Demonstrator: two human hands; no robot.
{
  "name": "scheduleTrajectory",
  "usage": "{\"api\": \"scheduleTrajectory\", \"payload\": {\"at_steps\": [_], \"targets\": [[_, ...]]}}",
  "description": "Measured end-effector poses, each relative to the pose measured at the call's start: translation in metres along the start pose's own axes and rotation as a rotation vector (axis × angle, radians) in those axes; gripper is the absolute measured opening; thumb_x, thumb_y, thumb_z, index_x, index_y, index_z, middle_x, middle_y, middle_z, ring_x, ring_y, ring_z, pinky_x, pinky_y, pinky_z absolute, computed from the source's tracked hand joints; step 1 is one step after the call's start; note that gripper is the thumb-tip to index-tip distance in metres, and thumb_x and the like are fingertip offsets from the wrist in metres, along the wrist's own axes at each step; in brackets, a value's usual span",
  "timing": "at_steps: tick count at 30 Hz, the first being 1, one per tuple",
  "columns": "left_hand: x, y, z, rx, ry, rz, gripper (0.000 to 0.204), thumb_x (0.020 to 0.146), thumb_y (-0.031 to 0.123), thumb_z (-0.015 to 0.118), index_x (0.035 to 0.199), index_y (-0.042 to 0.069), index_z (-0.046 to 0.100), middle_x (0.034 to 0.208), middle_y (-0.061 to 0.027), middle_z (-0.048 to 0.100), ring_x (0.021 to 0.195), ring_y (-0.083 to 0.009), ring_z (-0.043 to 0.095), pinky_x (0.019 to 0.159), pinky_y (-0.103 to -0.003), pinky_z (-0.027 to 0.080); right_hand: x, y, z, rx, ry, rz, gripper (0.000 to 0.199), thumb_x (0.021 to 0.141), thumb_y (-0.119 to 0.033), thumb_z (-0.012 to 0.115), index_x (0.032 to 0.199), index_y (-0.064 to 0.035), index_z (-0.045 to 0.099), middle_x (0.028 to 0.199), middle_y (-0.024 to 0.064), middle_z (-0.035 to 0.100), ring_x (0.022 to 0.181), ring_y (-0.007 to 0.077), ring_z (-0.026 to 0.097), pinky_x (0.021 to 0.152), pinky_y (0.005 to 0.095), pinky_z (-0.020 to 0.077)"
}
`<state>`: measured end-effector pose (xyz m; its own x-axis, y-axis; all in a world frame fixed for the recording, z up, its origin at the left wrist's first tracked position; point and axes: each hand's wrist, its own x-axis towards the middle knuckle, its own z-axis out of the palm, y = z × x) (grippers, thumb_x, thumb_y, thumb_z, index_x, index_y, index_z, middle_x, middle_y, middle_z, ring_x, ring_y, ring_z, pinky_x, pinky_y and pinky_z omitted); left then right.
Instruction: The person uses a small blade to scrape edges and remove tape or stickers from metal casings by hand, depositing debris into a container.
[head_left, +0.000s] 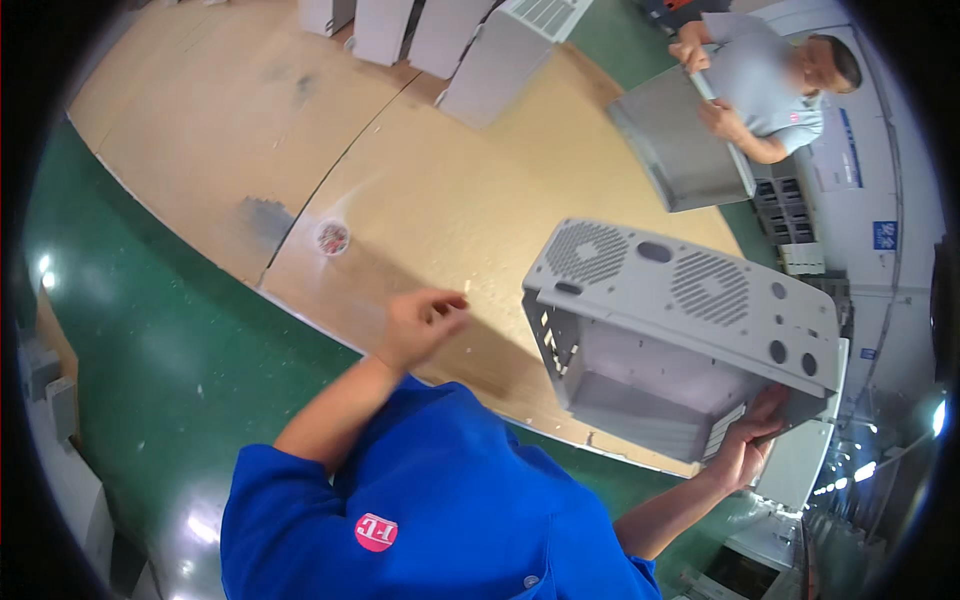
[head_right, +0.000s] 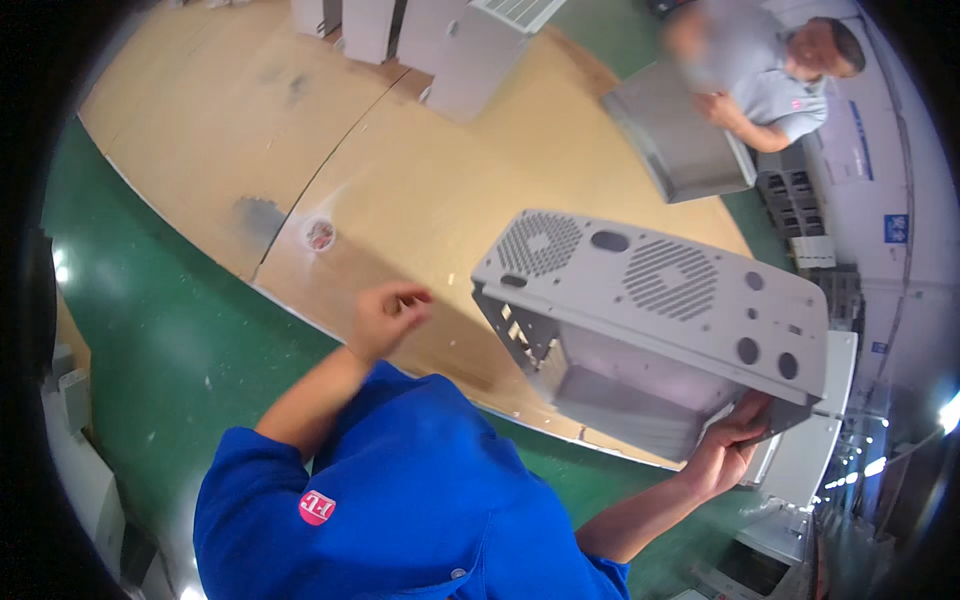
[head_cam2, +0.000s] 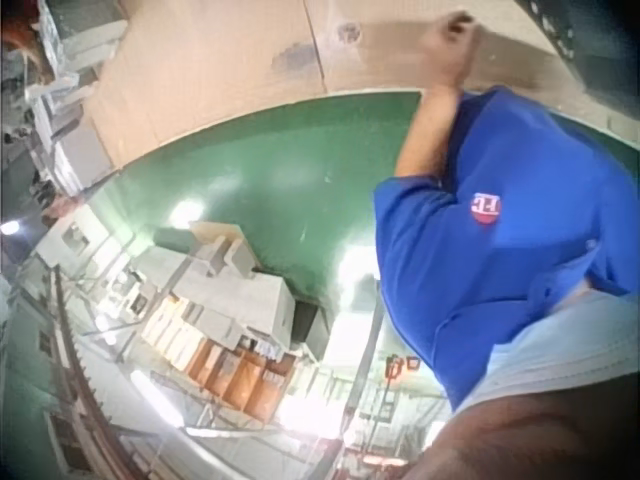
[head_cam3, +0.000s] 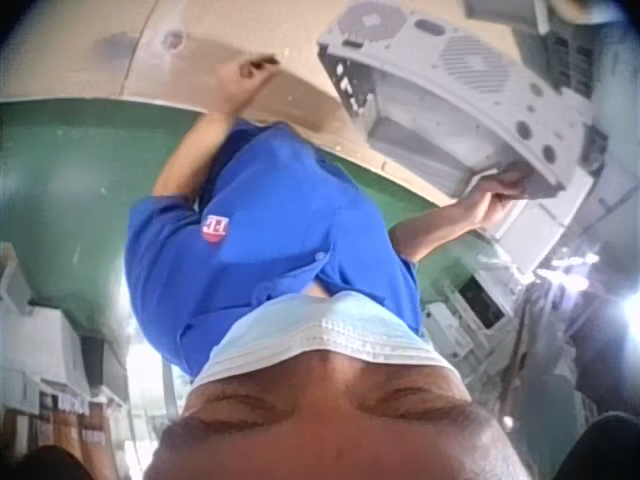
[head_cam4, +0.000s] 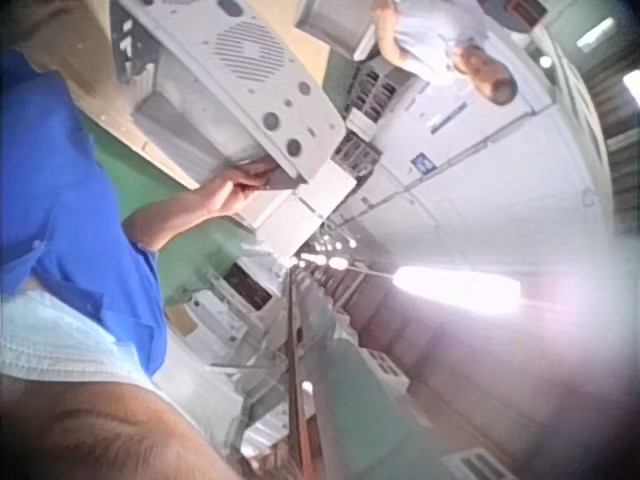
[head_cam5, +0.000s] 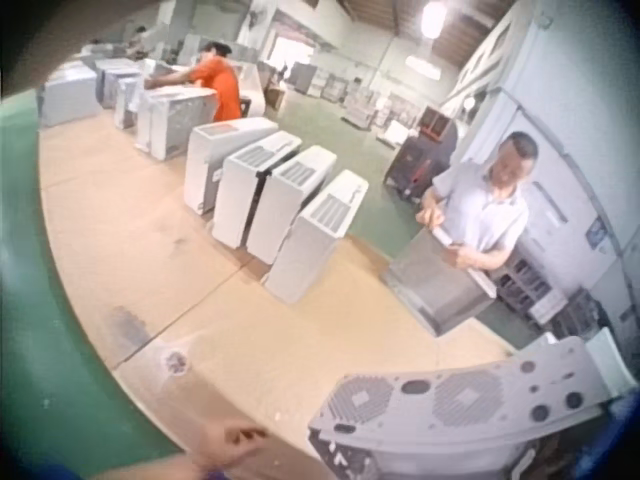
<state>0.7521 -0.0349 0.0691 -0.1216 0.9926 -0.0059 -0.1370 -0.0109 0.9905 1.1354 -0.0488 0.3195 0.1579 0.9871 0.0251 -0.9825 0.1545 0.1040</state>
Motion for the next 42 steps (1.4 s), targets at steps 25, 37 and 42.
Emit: {"api": "scheduleTrajectory", "payload": {"at_steps": [25,37,42], "targets": [[-0.003,0.140,0.218,0.311,0.035,1.067,0.022,0.058,0.003,0.071,0.078,0.004,0.063,0.082,-0.0099,0.067,0.062,-0.0205,0.065,0.051,-0.027,0.052,-0.023,-0.191,-0.068,0.776,-0.074,-0.114,0.054,0.085,-0.003,0.055,0.133,-0.0053,0.030,0.126,0.0168,0.050,0.102,0.0353,0.058,0.074,0.0470,0.0555],[-0.013,0.067,0.228,-0.125,0.182,0.408,0.013,0.072,0.004,0.070,0.085,0.000,0.066,0.081,-0.0105,0.068,0.065,-0.0148,0.065,0.060,-0.023,0.051,0.004,-0.132,-0.016,0.262,-0.196,-0.153,0.063,0.093,-0.015,0.044,0.142,-0.0055,0.006,0.139,0.0165,0.034,0.120,0.0316,0.044,0.083,0.0379,0.0546],[-0.031,0.028,0.214,-0.029,0.251,0.276,0.015,0.079,0.004,0.066,0.093,-0.001,0.066,0.083,-0.0079,0.069,0.076,-0.0106,0.063,0.069,-0.022,0.050,0.034,-0.146,-0.069,0.342,-0.194,0.095,0.061,0.089,-0.014,0.051,0.140,-0.0078,0.019,0.137,0.0151,0.038,0.119,0.0349,0.045,0.083,0.0398,0.0543]]}}
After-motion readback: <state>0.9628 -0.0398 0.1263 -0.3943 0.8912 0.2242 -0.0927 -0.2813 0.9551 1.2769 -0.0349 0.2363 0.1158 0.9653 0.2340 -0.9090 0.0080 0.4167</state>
